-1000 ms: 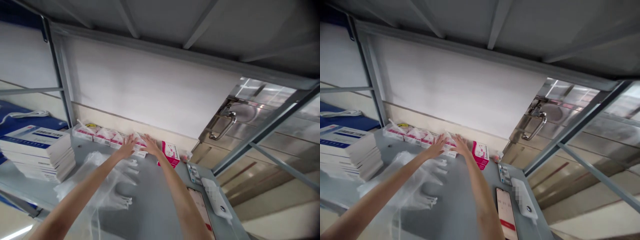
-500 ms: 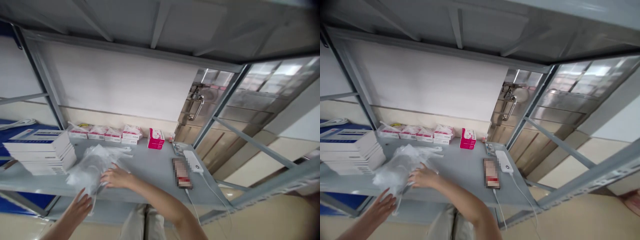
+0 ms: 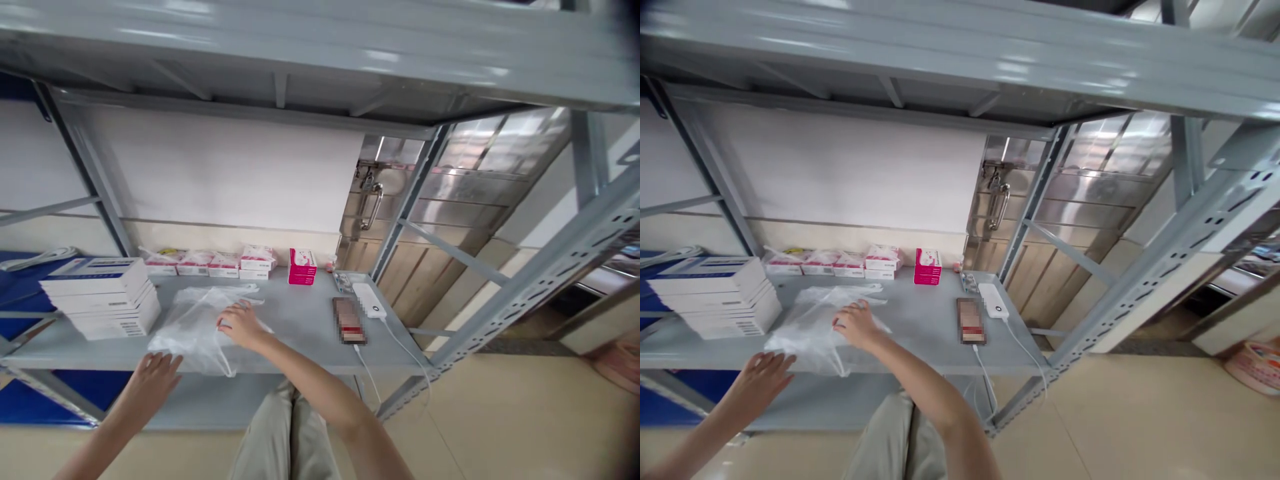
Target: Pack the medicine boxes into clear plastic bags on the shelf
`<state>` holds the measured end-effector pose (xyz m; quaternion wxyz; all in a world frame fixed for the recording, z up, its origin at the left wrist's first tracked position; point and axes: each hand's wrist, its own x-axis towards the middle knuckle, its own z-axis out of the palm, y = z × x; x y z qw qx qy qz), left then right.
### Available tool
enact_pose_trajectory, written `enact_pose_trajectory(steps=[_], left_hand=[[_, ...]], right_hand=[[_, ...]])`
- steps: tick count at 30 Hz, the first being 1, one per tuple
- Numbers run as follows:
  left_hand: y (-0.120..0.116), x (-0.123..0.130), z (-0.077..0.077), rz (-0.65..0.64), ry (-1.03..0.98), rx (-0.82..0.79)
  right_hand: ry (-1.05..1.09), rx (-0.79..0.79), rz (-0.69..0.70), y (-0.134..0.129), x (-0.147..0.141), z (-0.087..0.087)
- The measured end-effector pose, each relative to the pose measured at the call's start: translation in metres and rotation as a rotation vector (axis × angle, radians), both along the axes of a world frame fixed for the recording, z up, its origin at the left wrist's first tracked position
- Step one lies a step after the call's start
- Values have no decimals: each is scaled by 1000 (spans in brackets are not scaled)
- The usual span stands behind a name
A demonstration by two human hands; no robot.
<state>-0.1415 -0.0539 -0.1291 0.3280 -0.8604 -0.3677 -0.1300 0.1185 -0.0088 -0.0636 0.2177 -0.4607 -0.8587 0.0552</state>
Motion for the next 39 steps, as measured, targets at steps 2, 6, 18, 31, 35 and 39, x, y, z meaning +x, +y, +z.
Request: enact_pose_trajectory(steps=[2,6,18,31,35,39], left_hand=[[-7,6,13,-9,-58,-34],[-14,24,27,-65,-228,-184],[-55,172,41,-216,-747,-659],[-24,223,18,-246,-691,-474],[-44,226,27,-135,-488,-366],[-37,219,32,-70,-352,-383]], right_hand=[[-6,78,-42,0,6,4],[-198,318,-91,-16,34,20],[-479,350,-315,-94,127,-3],[-249,136,-506,-101,128,-39],[-34,88,-508,-98,123,-34],[-62,99,-519,-98,118,-28]])
